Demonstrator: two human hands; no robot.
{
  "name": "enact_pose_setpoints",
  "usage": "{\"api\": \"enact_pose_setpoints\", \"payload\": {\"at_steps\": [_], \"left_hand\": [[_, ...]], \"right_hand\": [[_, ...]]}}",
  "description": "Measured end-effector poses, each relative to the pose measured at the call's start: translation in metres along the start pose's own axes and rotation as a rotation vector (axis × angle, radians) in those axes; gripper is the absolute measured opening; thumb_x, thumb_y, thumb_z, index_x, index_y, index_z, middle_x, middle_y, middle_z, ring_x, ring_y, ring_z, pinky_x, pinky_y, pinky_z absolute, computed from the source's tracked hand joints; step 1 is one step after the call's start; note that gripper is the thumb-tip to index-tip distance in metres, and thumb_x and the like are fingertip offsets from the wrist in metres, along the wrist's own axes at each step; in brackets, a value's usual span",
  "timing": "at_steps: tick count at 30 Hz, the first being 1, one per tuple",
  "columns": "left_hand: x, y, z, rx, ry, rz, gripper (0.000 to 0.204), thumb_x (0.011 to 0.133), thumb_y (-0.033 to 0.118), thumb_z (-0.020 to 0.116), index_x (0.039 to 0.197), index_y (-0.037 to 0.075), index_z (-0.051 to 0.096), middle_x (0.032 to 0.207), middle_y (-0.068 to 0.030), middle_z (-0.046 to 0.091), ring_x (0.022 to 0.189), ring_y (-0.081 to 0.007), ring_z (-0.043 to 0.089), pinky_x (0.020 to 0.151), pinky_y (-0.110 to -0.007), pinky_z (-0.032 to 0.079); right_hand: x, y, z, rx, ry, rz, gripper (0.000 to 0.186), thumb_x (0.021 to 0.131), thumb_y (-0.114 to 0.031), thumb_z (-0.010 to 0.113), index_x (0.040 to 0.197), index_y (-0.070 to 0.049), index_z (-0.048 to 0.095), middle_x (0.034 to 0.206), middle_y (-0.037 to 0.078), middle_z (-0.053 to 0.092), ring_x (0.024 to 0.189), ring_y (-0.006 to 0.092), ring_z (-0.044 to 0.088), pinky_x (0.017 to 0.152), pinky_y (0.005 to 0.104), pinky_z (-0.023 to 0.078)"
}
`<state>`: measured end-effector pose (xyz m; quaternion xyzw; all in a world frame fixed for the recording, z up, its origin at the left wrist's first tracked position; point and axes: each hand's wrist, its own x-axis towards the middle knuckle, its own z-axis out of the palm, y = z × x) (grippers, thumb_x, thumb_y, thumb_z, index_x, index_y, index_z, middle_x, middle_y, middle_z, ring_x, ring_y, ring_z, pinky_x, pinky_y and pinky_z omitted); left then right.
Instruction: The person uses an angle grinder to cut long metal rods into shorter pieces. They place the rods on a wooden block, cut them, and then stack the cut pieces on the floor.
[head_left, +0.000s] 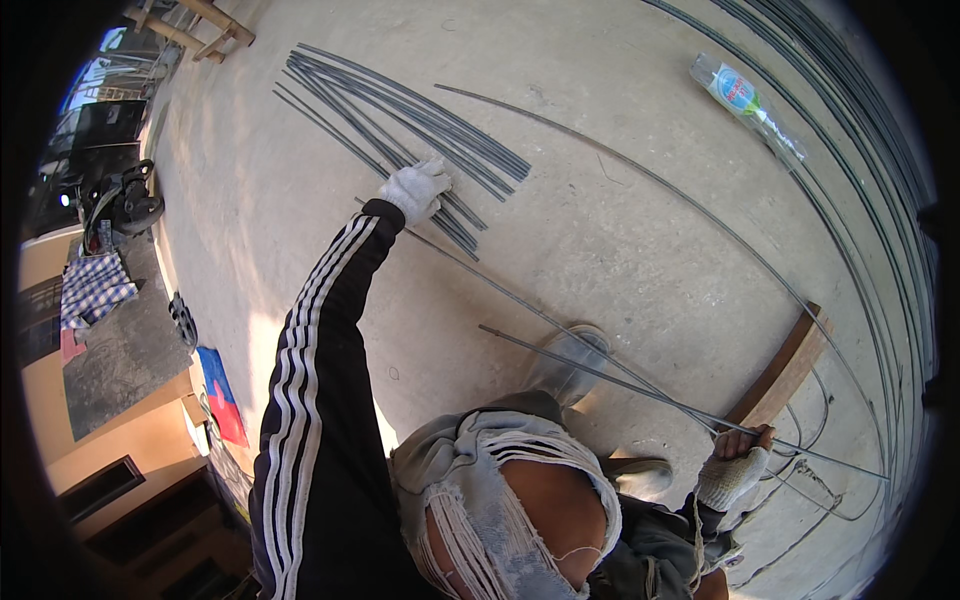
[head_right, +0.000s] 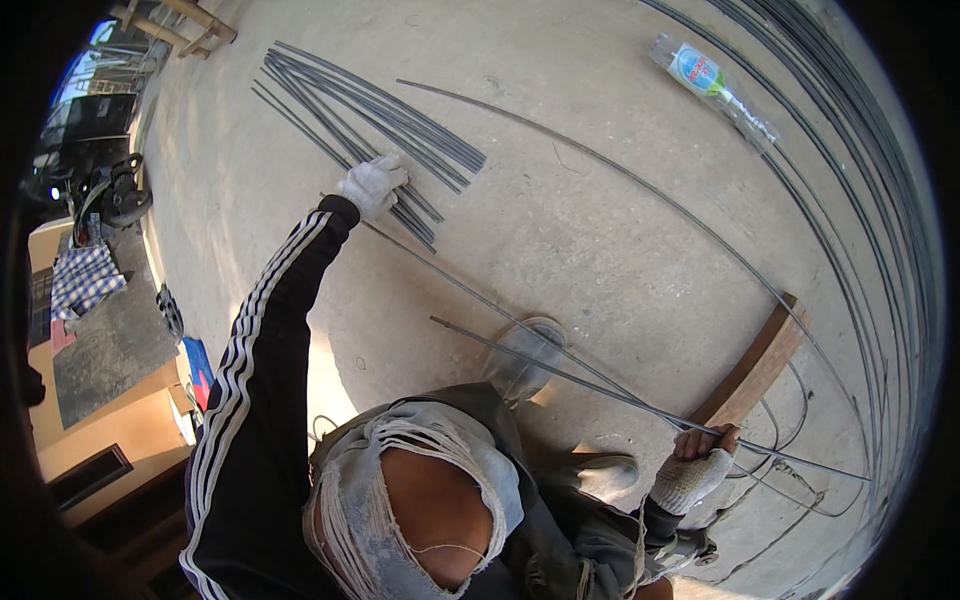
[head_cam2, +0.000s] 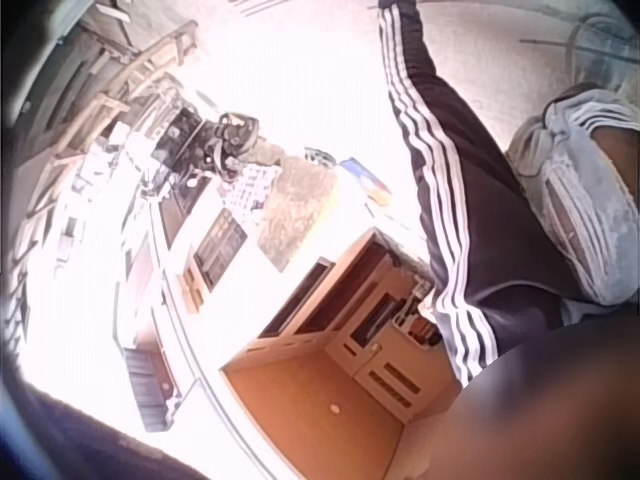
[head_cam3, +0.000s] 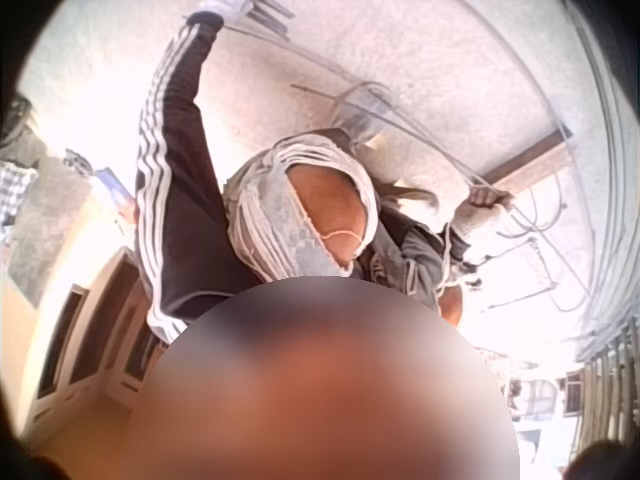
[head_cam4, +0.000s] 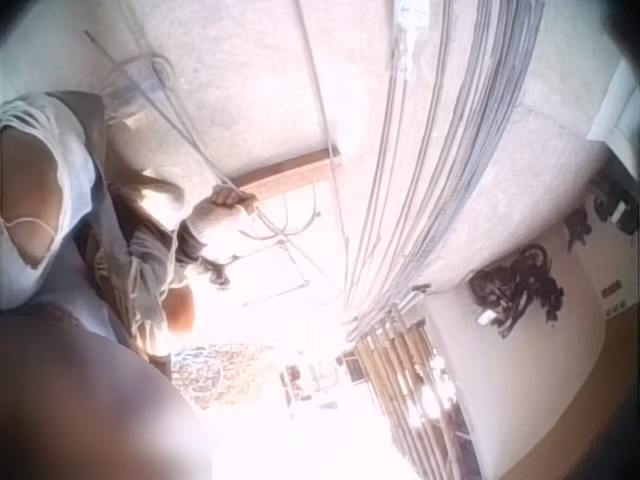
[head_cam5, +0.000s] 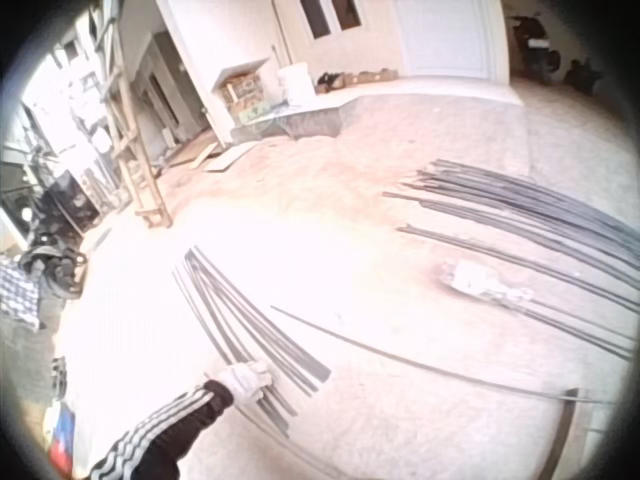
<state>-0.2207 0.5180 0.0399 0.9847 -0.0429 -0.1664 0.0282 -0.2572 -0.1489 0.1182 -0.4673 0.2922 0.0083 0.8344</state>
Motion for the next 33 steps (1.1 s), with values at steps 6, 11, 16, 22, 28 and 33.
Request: {"api": "enact_pose_setpoints", "payload": {"at_steps": [6,11,16,22,28,33], "left_hand": [[0.014,0.006,0.003,0.09,0.243,0.039,0.046,0.076,0.01,0.073,0.121,0.009,0.066,0.122,-0.0169,0.063,0.12,-0.0399,0.061,0.101,-0.047,0.053],[0.024,0.004,0.011,0.112,0.119,-0.036,0.051,0.078,0.012,0.073,0.128,0.007,0.063,0.135,-0.0187,0.061,0.13,-0.0391,0.057,0.107,-0.046,0.05],[0.026,0.003,0.017,0.133,0.103,-0.042,0.053,0.082,0.012,0.071,0.134,0.007,0.062,0.141,-0.0208,0.059,0.135,-0.0385,0.055,0.11,-0.046,0.048],[0.037,0.004,0.009,0.119,0.031,-0.098,0.055,0.085,0.014,0.068,0.139,0.006,0.06,0.148,-0.0221,0.056,0.142,-0.0376,0.049,0.12,-0.044,0.04],[0.039,0.003,0.007,0.129,0.01,-0.073,0.052,0.086,0.014,0.067,0.137,0.007,0.061,0.147,-0.0206,0.057,0.142,-0.0367,0.05,0.121,-0.044,0.038],[0.03,0.004,0.008,0.108,0.008,-0.061,0.049,0.084,0.011,0.068,0.133,0.01,0.062,0.142,-0.0197,0.06,0.135,-0.0374,0.055,0.116,-0.045,0.043]], "right_hand": [[0.0,0.0,0.001,0.026,-0.011,0.009,0.027,0.11,-0.036,0.056,0.098,-0.012,0.059,0.062,-0.004,0.042,0.05,0.0089,0.035,0.046,0.0273,0.029],[-0.001,0.0,0.003,0.014,0.006,0.002,0.028,0.111,-0.036,0.055,0.095,-0.013,0.057,0.061,-0.004,0.043,0.048,0.0085,0.035,0.046,0.0263,0.031],[-0.001,0.001,0.005,0.013,-0.028,-0.005,0.027,0.11,-0.035,0.056,0.098,-0.012,0.06,0.061,-0.005,0.042,0.048,0.0087,0.033,0.046,0.0277,0.028],[-0.003,0.001,0.007,0.014,-0.005,-0.003,0.026,0.109,-0.034,0.058,0.093,-0.014,0.054,0.062,-0.004,0.043,0.05,0.0085,0.037,0.046,0.0257,0.033],[-0.004,0.001,0.009,0.005,0.0,-0.003,0.026,0.109,-0.035,0.058,0.094,-0.014,0.055,0.062,-0.004,0.043,0.049,0.0085,0.037,0.046,0.0258,0.033],[-0.004,0.0,0.01,-0.016,0.01,-0.006,0.027,0.11,-0.035,0.057,0.094,-0.014,0.057,0.061,-0.004,0.043,0.049,0.0085,0.037,0.046,0.0255,0.033]]}}
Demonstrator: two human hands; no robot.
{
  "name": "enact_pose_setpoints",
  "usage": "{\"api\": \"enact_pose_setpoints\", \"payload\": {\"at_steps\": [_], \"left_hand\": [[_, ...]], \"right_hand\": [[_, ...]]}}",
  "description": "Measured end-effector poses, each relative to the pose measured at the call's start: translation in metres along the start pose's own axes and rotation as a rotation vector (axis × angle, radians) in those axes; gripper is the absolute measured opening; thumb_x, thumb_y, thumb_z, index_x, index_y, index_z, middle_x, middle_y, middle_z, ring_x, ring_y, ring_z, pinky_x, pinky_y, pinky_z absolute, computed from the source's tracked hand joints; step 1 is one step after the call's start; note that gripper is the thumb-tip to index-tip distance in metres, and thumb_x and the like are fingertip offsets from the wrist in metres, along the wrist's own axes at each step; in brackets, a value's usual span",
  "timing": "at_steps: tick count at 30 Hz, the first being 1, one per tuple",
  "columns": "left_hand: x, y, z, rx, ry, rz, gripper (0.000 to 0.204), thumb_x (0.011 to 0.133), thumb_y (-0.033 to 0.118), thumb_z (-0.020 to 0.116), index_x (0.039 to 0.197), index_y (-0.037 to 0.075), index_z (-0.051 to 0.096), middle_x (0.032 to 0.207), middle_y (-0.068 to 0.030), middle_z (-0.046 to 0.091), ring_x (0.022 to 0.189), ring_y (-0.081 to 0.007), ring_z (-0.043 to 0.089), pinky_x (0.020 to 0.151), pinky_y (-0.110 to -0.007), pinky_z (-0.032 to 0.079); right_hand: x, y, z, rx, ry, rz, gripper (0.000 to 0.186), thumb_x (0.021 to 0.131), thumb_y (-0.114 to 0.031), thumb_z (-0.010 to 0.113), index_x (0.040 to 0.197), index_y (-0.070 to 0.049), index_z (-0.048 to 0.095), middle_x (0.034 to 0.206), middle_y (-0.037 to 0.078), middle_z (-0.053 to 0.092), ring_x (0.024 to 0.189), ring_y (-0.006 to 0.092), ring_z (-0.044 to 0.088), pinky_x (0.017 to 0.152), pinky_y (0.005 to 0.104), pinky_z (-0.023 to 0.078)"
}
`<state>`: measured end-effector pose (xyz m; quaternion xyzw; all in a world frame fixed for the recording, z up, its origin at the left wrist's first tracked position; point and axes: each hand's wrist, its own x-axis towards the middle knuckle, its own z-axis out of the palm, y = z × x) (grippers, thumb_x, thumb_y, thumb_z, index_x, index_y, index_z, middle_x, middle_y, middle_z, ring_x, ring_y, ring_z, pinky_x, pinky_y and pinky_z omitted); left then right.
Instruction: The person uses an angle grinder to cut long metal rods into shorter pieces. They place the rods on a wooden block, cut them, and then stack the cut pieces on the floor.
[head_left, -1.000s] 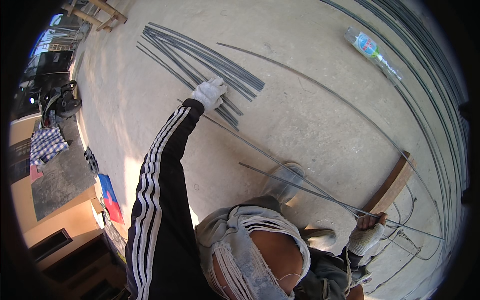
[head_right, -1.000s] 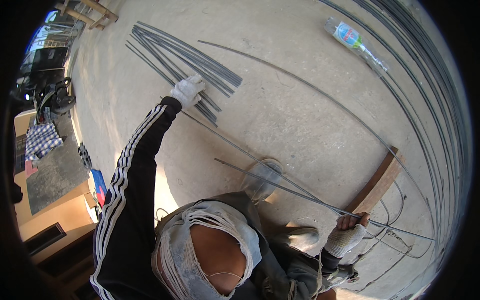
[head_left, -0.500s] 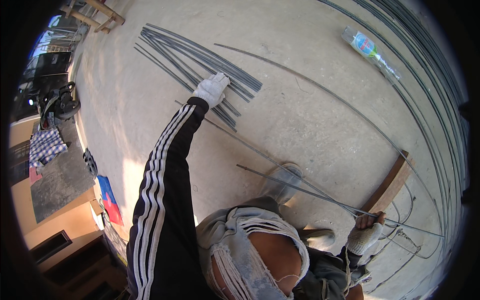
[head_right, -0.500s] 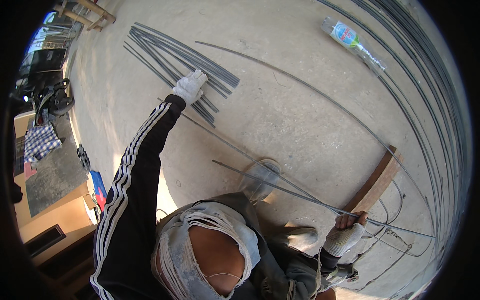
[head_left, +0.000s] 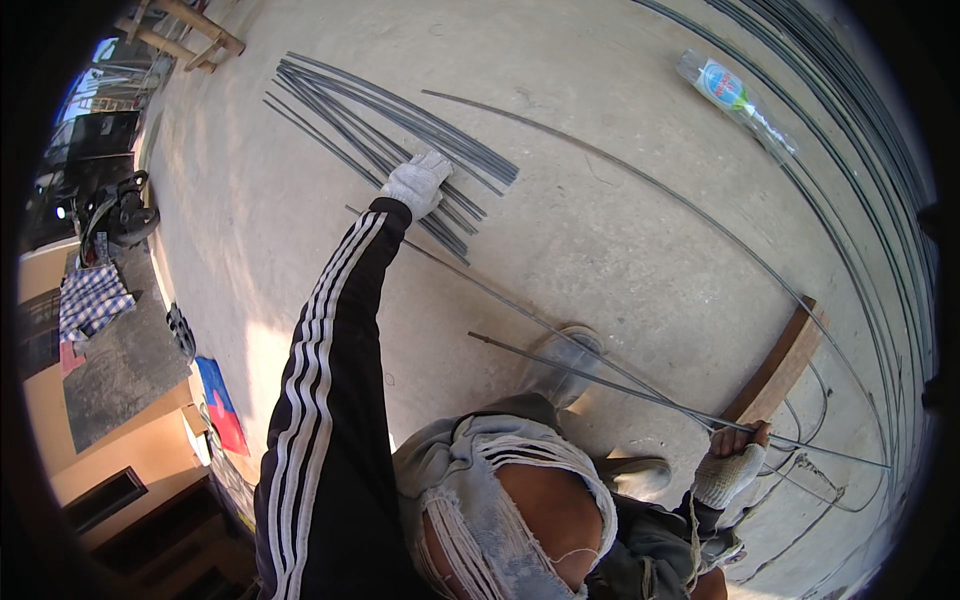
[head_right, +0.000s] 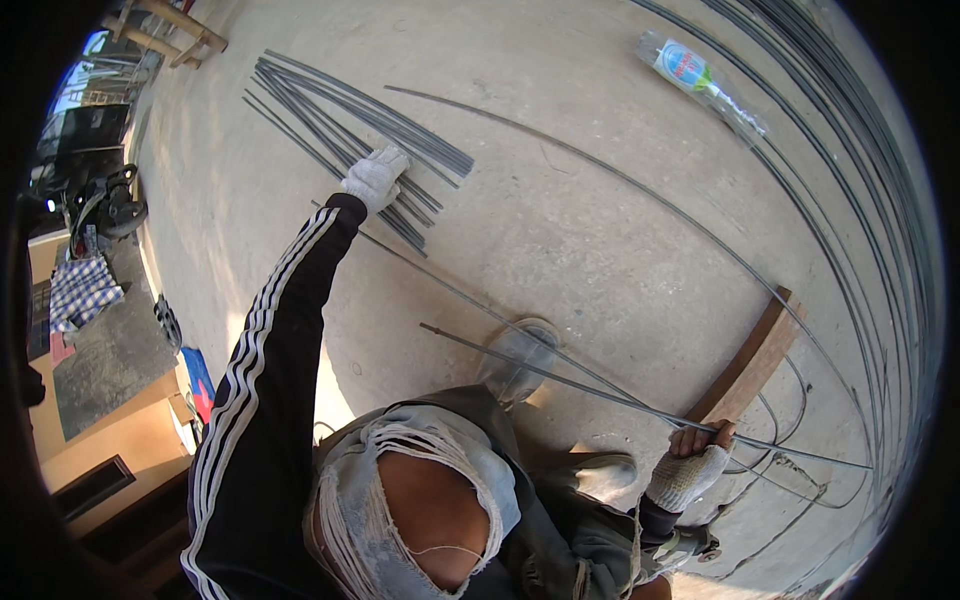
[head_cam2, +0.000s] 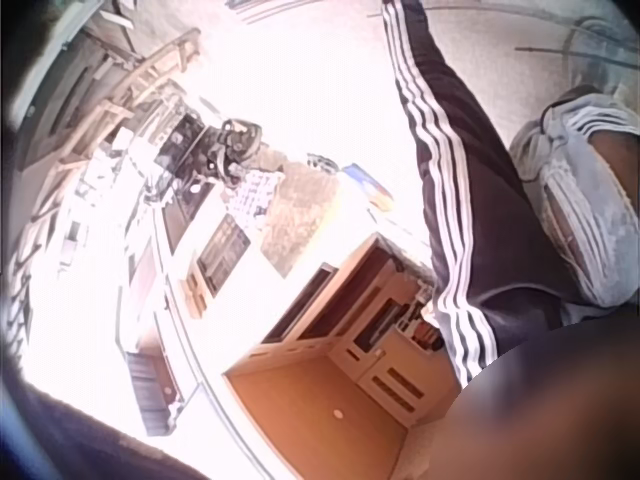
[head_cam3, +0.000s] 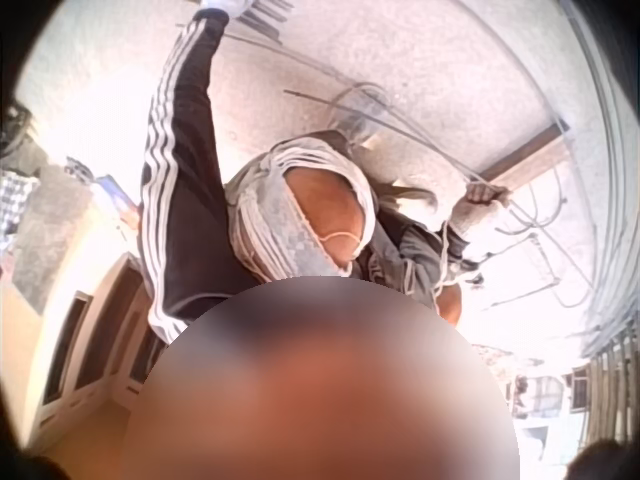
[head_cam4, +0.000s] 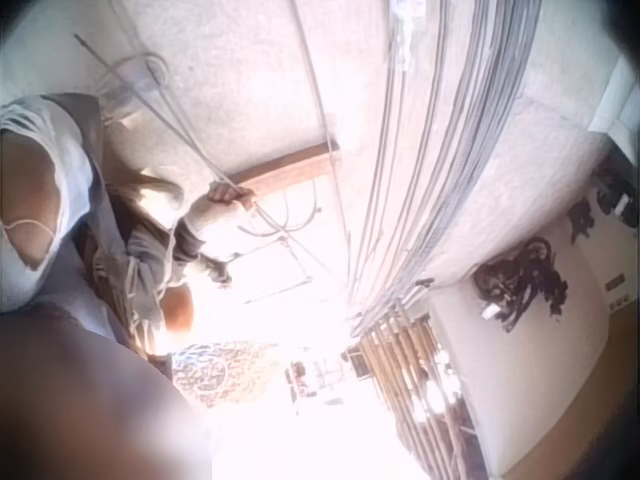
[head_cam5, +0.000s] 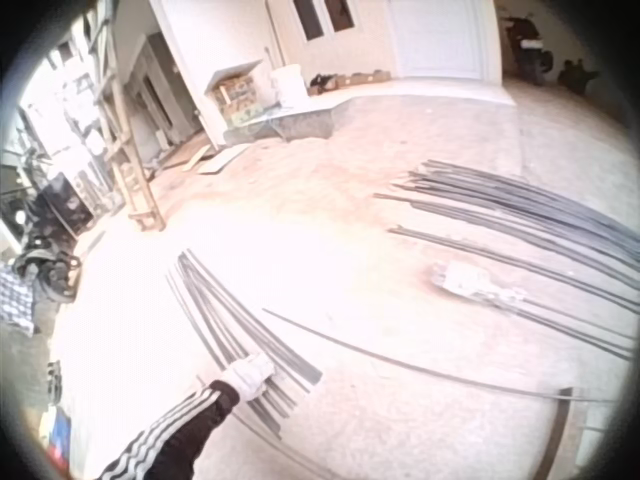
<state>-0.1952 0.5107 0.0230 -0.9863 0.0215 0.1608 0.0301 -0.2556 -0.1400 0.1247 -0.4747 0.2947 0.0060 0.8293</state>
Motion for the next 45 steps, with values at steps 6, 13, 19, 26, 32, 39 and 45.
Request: {"api": "enact_pose_setpoints", "payload": {"at_steps": [6,13,19,26,32,39,45], "left_hand": [[-0.006,0.005,-0.003,-0.13,0.216,-0.056,0.056,0.078,0.008,0.072,0.133,0.009,0.059,0.122,-0.0148,0.062,0.121,-0.0365,0.06,0.1,-0.046,0.053],[0.006,0.005,-0.001,-0.034,0.14,-0.012,0.066,0.078,0.008,0.072,0.142,0.009,0.054,0.133,-0.0161,0.058,0.125,-0.0367,0.058,0.103,-0.045,0.051],[0.015,-0.001,0.003,0.041,0.088,-0.006,0.063,0.084,0.011,0.069,0.145,0.006,0.053,0.149,-0.021,0.054,0.141,-0.0382,0.049,0.118,-0.045,0.042],[0.025,0.0,0.0,0.028,0.033,-0.071,0.055,0.086,0.013,0.067,0.139,0.005,0.058,0.151,-0.0234,0.053,0.144,-0.0387,0.047,0.122,-0.046,0.038],[0.021,-0.002,0.0,0.01,0.037,-0.07,0.053,0.085,0.012,0.068,0.137,0.006,0.058,0.149,-0.0229,0.054,0.142,-0.0389,0.049,0.121,-0.048,0.039],[0.01,-0.004,0.002,-0.054,0.068,-0.063,0.051,0.08,0.007,0.069,0.131,0.01,0.06,0.138,-0.0194,0.059,0.131,-0.0398,0.056,0.113,-0.048,0.045],[0.011,-0.001,0.001,0.03,0.205,-0.023,0.045,0.079,0.007,0.07,0.123,0.011,0.062,0.13,-0.0164,0.061,0.127,-0.0382,0.057,0.11,-0.047,0.046]], "right_hand": [[0.0,0.0,0.002,0.003,0.015,0.011,0.027,0.11,-0.034,0.056,0.094,-0.013,0.056,0.061,-0.004,0.043,0.049,0.0083,0.037,0.046,0.0257,0.032],[0.001,0.002,0.004,0.002,0.013,0.003,0.026,0.11,-0.033,0.056,0.094,-0.013,0.055,0.061,-0.004,0.043,0.049,0.008,0.037,0.046,0.0254,0.032],[0.0,0.003,0.004,0.008,0.016,0.001,0.025,0.109,-0.033,0.058,0.095,-0.012,0.056,0.061,-0.004,0.043,0.049,0.0078,0.037,0.046,0.0252,0.032],[-0.001,0.003,0.006,-0.013,0.027,-0.001,0.025,0.109,-0.033,0.058,0.094,-0.013,0.056,0.061,-0.004,0.043,0.049,0.0079,0.037,0.046,0.0252,0.032],[-0.001,0.003,0.006,-0.016,0.016,-0.004,0.026,0.11,-0.034,0.058,0.094,-0.014,0.055,0.061,-0.004,0.043,0.049,0.008,0.037,0.046,0.0258,0.032],[0.0,0.004,0.005,-0.012,0.012,0.019,0.026,0.11,-0.034,0.057,0.093,-0.014,0.054,0.061,-0.004,0.043,0.048,0.0082,0.037,0.046,0.0264,0.032],[0.0,0.004,0.003,-0.014,0.006,0.018,0.027,0.11,-0.035,0.057,0.094,-0.014,0.055,0.061,-0.004,0.043,0.048,0.008,0.036,0.046,0.026,0.031]]}}
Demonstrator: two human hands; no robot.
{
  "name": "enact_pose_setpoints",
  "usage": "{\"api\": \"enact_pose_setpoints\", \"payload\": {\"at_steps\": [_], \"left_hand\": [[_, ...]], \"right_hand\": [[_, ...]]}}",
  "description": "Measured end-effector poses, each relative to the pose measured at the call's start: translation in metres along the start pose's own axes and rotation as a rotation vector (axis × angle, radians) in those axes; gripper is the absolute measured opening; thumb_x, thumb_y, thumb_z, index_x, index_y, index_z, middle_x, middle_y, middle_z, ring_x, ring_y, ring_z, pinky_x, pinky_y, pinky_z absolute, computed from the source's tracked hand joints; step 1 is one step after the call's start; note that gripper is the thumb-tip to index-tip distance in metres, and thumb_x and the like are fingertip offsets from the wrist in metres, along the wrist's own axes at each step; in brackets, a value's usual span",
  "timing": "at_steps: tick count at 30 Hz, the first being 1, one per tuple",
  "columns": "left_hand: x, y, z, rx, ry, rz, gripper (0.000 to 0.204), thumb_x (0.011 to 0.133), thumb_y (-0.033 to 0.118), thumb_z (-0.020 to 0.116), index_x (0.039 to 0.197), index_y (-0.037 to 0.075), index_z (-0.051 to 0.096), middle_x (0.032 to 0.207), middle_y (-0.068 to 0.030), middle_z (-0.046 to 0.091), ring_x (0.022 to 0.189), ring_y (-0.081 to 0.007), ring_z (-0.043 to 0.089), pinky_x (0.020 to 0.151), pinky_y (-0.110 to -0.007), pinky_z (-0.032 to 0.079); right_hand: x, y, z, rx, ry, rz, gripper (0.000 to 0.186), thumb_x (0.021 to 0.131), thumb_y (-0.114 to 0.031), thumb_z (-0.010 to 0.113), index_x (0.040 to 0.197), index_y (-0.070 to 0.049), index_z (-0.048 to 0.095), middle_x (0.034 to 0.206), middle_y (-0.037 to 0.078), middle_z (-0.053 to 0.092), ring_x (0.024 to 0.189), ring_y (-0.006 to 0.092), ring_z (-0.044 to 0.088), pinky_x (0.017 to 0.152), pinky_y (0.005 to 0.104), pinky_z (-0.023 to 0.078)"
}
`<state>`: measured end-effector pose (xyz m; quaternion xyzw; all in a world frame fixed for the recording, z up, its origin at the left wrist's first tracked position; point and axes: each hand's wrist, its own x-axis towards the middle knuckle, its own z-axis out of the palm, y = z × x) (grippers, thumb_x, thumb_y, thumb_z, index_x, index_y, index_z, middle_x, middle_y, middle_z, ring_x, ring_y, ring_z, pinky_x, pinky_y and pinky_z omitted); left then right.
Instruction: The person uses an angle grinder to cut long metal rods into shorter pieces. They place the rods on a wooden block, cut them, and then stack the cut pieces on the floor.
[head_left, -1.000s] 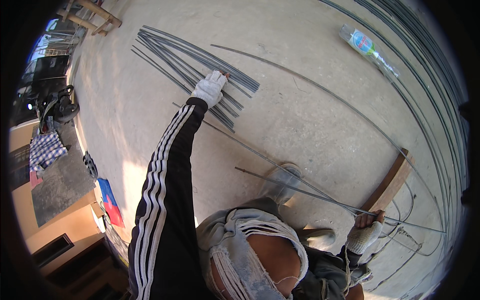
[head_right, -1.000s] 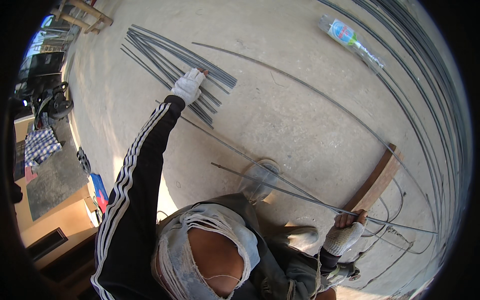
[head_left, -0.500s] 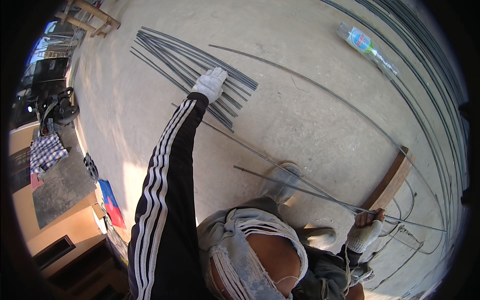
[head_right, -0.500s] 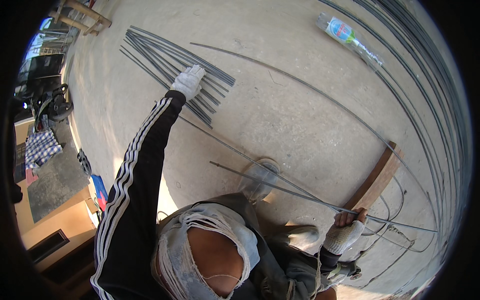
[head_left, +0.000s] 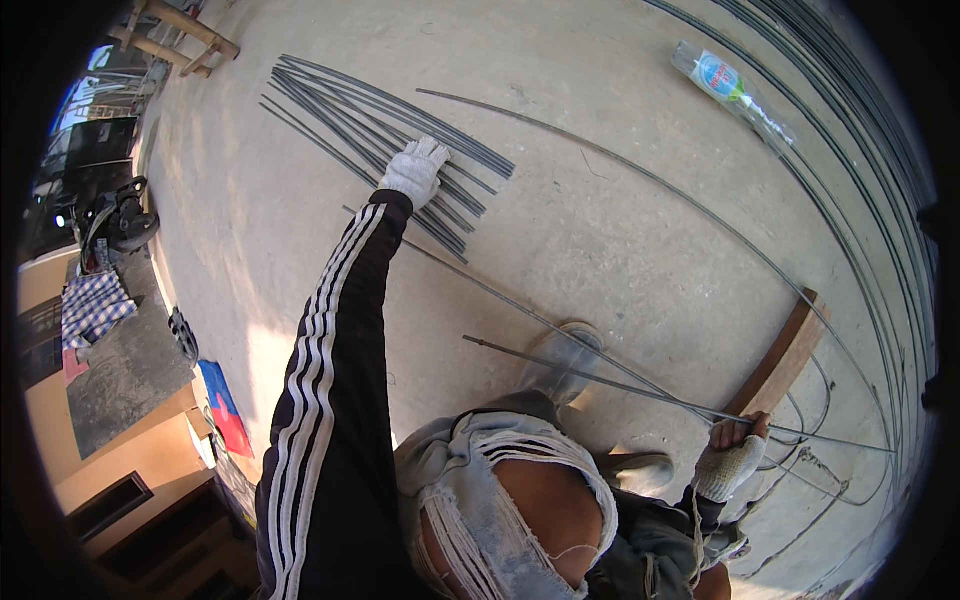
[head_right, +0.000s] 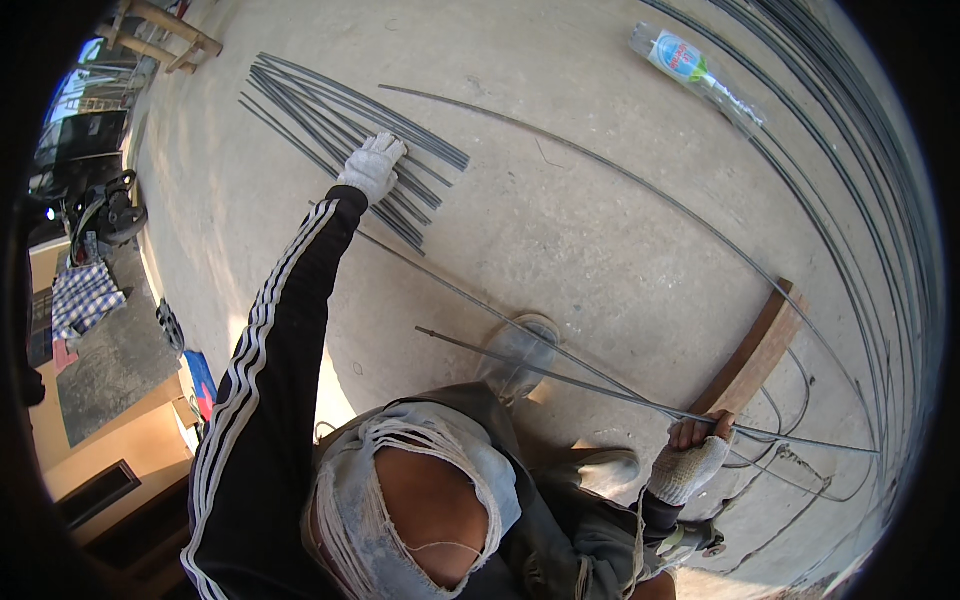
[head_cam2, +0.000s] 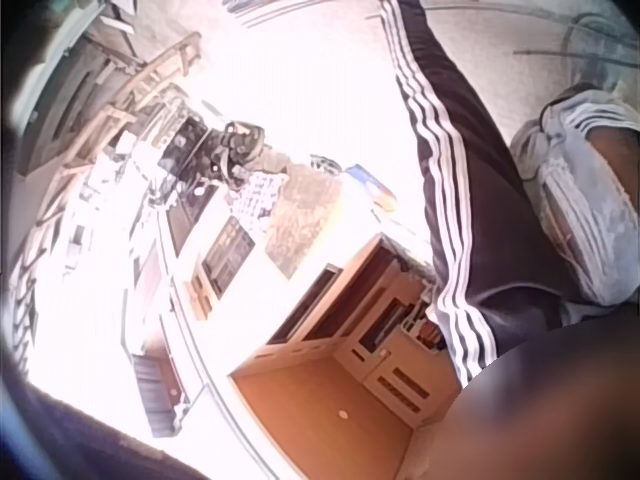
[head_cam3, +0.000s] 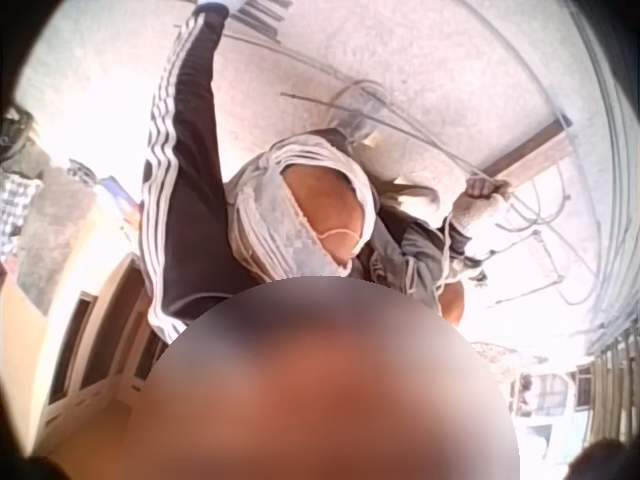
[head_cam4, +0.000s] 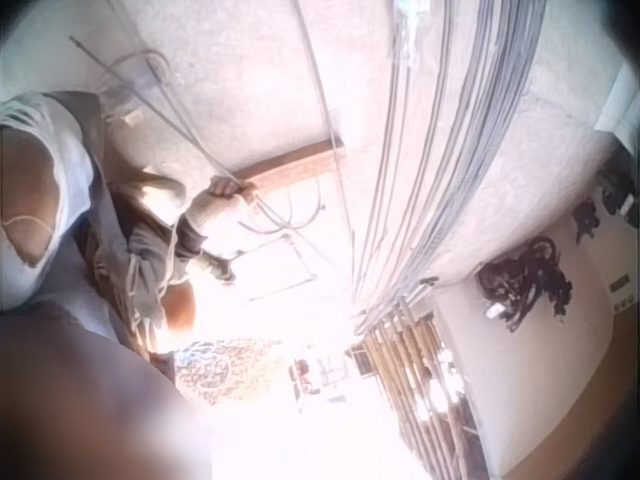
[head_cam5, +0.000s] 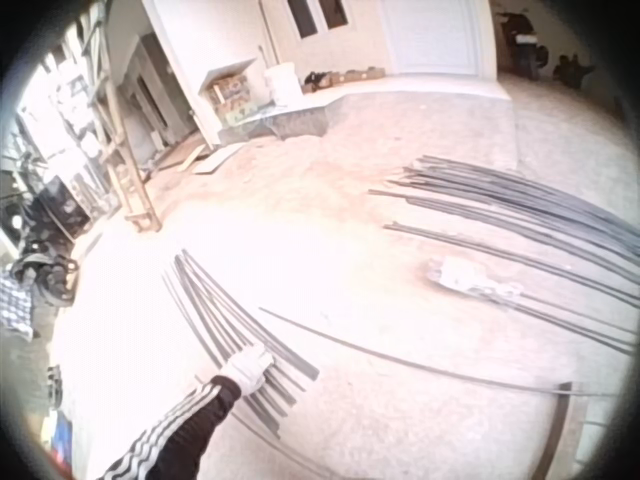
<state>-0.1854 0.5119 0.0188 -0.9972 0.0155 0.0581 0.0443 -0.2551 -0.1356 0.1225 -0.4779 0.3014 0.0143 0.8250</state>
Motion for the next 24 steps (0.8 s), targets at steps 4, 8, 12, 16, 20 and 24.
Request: {"api": "enact_pose_setpoints", "payload": {"at_steps": [4,8,12,16,20,24], "left_hand": [[0.005,-0.007,-0.007,-0.014,-0.113,0.019,0.042,0.08,0.006,0.069,0.12,0.012,0.064,0.132,-0.0162,0.062,0.129,-0.0375,0.057,0.111,-0.047,0.046],[0.005,-0.013,-0.013,-0.058,-0.243,0.006,0.04,0.08,0.005,0.069,0.119,0.013,0.064,0.134,-0.0155,0.063,0.131,-0.0377,0.056,0.113,-0.046,0.045],[-0.01,-0.016,-0.013,-0.025,-0.244,0.029,0.042,0.081,0.004,0.069,0.121,0.014,0.065,0.137,-0.0155,0.063,0.135,-0.0377,0.055,0.116,-0.045,0.044],[-0.02,-0.019,-0.008,-0.096,-0.251,-0.033,0.043,0.081,0.004,0.068,0.123,0.013,0.065,0.139,-0.0168,0.062,0.136,-0.0373,0.054,0.116,-0.043,0.044],[-0.03,-0.024,-0.009,-0.114,-0.128,-0.075,0.044,0.081,0.003,0.067,0.124,0.012,0.065,0.138,-0.016,0.063,0.132,-0.0371,0.057,0.113,-0.043,0.047],[-0.043,-0.042,-0.016,-0.163,-0.131,-0.114,0.037,0.08,0.003,0.064,0.116,0.012,0.068,0.118,-0.0117,0.067,0.118,-0.0357,0.063,0.1,-0.045,0.053]], "right_hand": [[-0.001,0.0,-0.001,0.016,-0.025,-0.008,0.027,0.11,-0.036,0.057,0.095,-0.014,0.056,0.061,-0.004,0.043,0.048,0.0077,0.036,0.046,0.0256,0.03],[-0.001,0.0,-0.001,0.008,-0.022,0.002,0.026,0.11,-0.036,0.057,0.095,-0.014,0.056,0.061,-0.004,0.043,0.048,0.0079,0.036,0.046,0.0257,0.031],[0.0,0.001,-0.002,0.016,-0.02,-0.003,0.025,0.11,-0.035,0.057,0.098,-0.013,0.059,0.061,-0.004,0.042,0.049,0.0084,0.034,0.046,0.0265,0.029],[0.0,0.003,-0.002,0.025,0.001,-0.025,0.026,0.11,-0.034,0.056,0.099,-0.011,0.061,0.061,-0.004,0.042,0.049,0.0088,0.034,0.046,0.0268,0.028],[0.001,-0.001,-0.002,-0.016,-0.049,0.017,0.023,0.11,-0.034,0.056,0.097,-0.015,0.055,0.063,-0.004,0.045,0.049,0.0094,0.039,0.048,0.0271,0.033],[0.001,-0.002,0.0,-0.026,-0.047,0.019,0.026,0.11,-0.035,0.056,0.096,-0.014,0.055,0.062,-0.004,0.045,0.05,0.0097,0.041,0.049,0.0278,0.034]]}}
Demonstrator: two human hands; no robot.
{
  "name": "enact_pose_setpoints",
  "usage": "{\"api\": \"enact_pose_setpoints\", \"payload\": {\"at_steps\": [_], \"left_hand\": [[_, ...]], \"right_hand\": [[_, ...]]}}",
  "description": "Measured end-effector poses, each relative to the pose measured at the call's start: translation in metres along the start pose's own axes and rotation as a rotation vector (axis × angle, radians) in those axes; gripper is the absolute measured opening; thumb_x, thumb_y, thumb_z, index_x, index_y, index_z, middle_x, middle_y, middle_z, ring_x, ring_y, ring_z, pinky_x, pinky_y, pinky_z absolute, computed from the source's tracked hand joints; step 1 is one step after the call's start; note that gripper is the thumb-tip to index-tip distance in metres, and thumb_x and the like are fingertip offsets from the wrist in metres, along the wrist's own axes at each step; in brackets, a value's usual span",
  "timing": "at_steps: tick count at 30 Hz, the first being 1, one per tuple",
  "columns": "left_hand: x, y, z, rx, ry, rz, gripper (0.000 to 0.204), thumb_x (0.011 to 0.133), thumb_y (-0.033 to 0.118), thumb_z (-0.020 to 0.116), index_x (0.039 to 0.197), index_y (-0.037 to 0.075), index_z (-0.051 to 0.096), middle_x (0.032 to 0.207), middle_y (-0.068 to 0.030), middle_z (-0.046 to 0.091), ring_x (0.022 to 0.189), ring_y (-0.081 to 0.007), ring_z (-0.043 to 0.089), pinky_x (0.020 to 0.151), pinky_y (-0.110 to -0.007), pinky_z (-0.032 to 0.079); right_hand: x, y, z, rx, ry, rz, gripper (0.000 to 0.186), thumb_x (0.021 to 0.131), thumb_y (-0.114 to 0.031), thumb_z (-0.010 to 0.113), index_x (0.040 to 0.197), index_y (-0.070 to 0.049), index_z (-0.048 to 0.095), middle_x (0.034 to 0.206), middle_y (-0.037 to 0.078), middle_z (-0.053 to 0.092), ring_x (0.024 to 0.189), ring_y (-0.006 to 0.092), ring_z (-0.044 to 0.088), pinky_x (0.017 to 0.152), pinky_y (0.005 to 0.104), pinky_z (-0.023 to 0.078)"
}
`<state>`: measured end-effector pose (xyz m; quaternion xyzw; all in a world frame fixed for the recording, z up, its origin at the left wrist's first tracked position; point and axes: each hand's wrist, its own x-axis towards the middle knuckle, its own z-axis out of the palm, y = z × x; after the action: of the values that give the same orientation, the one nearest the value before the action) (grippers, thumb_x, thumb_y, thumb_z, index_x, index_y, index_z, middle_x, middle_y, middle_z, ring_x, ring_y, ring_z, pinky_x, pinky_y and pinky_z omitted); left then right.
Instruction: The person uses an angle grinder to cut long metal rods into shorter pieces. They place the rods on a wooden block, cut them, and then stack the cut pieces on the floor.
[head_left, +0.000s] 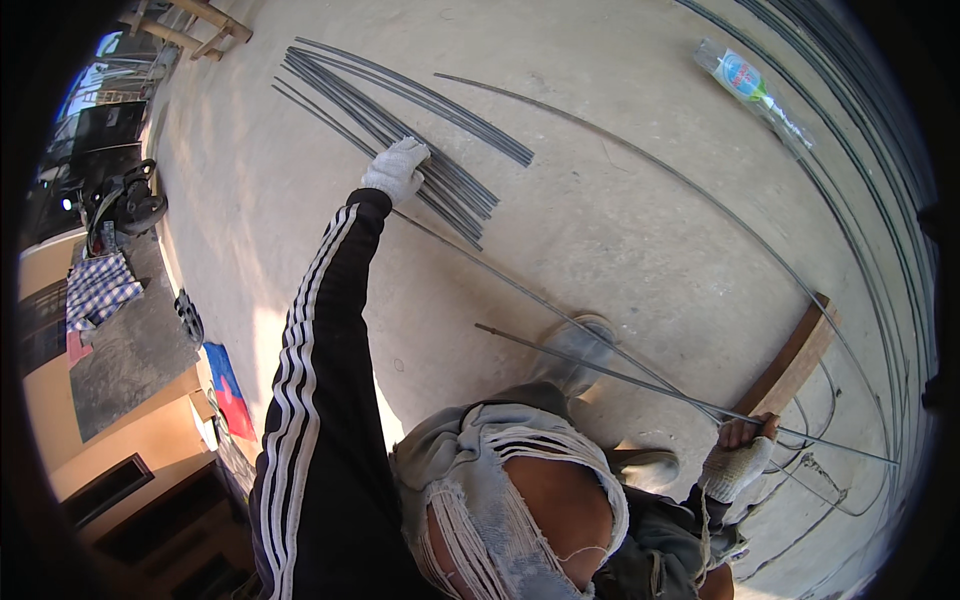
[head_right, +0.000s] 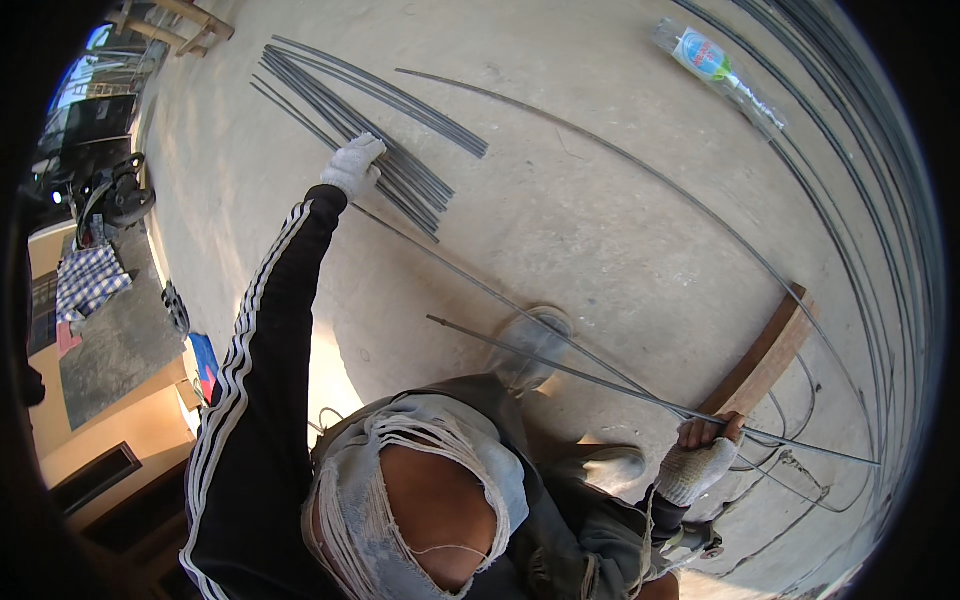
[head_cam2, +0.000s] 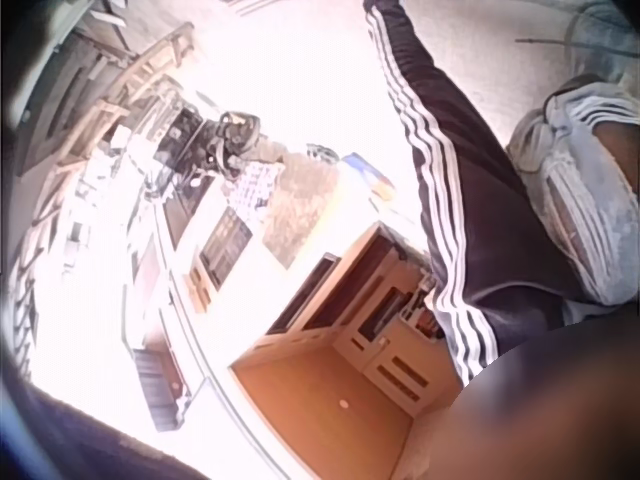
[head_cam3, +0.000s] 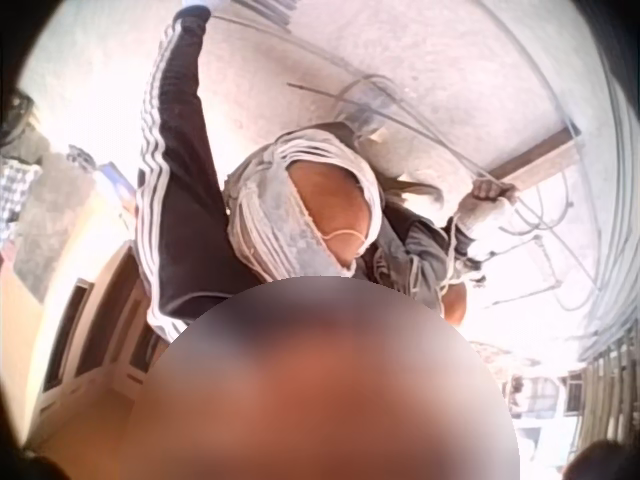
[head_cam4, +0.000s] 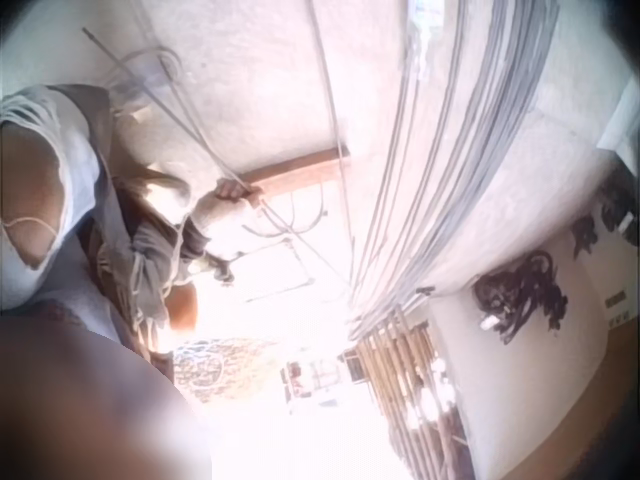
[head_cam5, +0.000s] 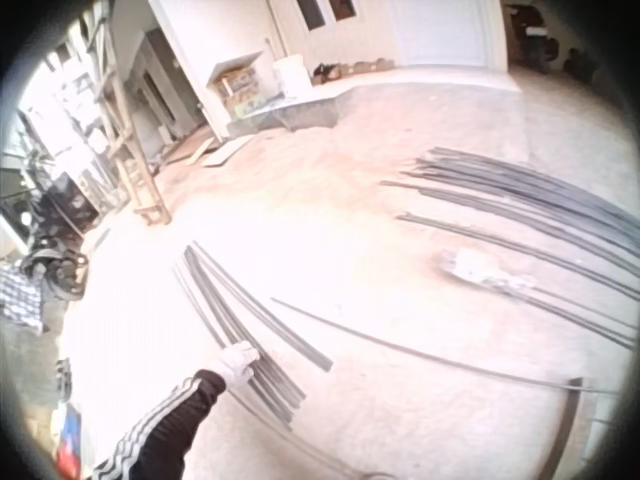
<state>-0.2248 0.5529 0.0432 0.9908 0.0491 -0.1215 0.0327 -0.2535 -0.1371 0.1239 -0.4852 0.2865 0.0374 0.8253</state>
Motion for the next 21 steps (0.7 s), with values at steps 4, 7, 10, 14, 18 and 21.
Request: {"api": "enact_pose_setpoints", "payload": {"at_steps": [4,7,10,14,18,21], "left_hand": [[-0.014,-0.018,0.004,0.09,-0.138,-0.036,0.031,0.082,0.008,0.065,0.112,0.012,0.074,0.118,-0.0126,0.068,0.118,-0.0358,0.064,0.1,-0.045,0.053],[-0.022,-0.023,0.012,0.159,-0.132,0.033,0.029,0.083,0.012,0.067,0.111,0.011,0.076,0.121,-0.0127,0.069,0.121,-0.0353,0.064,0.102,-0.043,0.053],[-0.019,-0.022,0.013,0.133,-0.201,-0.026,0.029,0.084,0.015,0.068,0.112,0.012,0.076,0.128,-0.0139,0.068,0.127,-0.0359,0.061,0.106,-0.042,0.051],[-0.008,-0.023,0.006,0.109,-0.306,-0.054,0.034,0.083,0.011,0.07,0.117,0.014,0.075,0.131,-0.0136,0.067,0.129,-0.0369,0.06,0.107,-0.043,0.051],[-0.013,-0.02,0.011,0.066,-0.076,0.054,0.037,0.081,0.006,0.071,0.117,0.014,0.073,0.125,-0.0118,0.068,0.123,-0.0372,0.062,0.104,-0.044,0.052],[-0.016,-0.016,0.011,0.058,-0.065,0.089,0.036,0.081,0.005,0.072,0.116,0.013,0.072,0.124,-0.0115,0.067,0.12,-0.0375,0.063,0.103,-0.044,0.053]], "right_hand": [[0.0,0.003,0.001,-0.013,0.011,-0.009,0.027,0.11,-0.037,0.057,0.095,-0.014,0.055,0.062,-0.004,0.046,0.049,0.0095,0.041,0.049,0.0279,0.035],[0.002,0.003,0.0,0.002,-0.026,-0.007,0.028,0.11,-0.037,0.057,0.095,-0.014,0.055,0.062,-0.004,0.046,0.049,0.0094,0.041,0.049,0.0278,0.035],[0.003,0.004,-0.001,0.0,-0.021,-0.012,0.028,0.11,-0.036,0.056,0.094,-0.013,0.056,0.062,-0.004,0.046,0.049,0.0094,0.04,0.049,0.0277,0.035],[0.002,0.004,0.0,-0.001,0.013,-0.017,0.028,0.11,-0.036,0.056,0.094,-0.013,0.056,0.061,-0.003,0.047,0.048,0.0095,0.04,0.048,0.0276,0.034],[0.002,0.003,0.0,0.01,-0.008,-0.023,0.028,0.11,-0.036,0.056,0.094,-0.013,0.056,0.061,-0.003,0.047,0.048,0.0096,0.041,0.047,0.0275,0.034],[0.002,0.003,0.001,0.001,-0.007,-0.018,0.028,0.11,-0.036,0.056,0.094,-0.013,0.056,0.061,-0.004,0.047,0.048,0.0095,0.042,0.047,0.0274,0.034]]}}
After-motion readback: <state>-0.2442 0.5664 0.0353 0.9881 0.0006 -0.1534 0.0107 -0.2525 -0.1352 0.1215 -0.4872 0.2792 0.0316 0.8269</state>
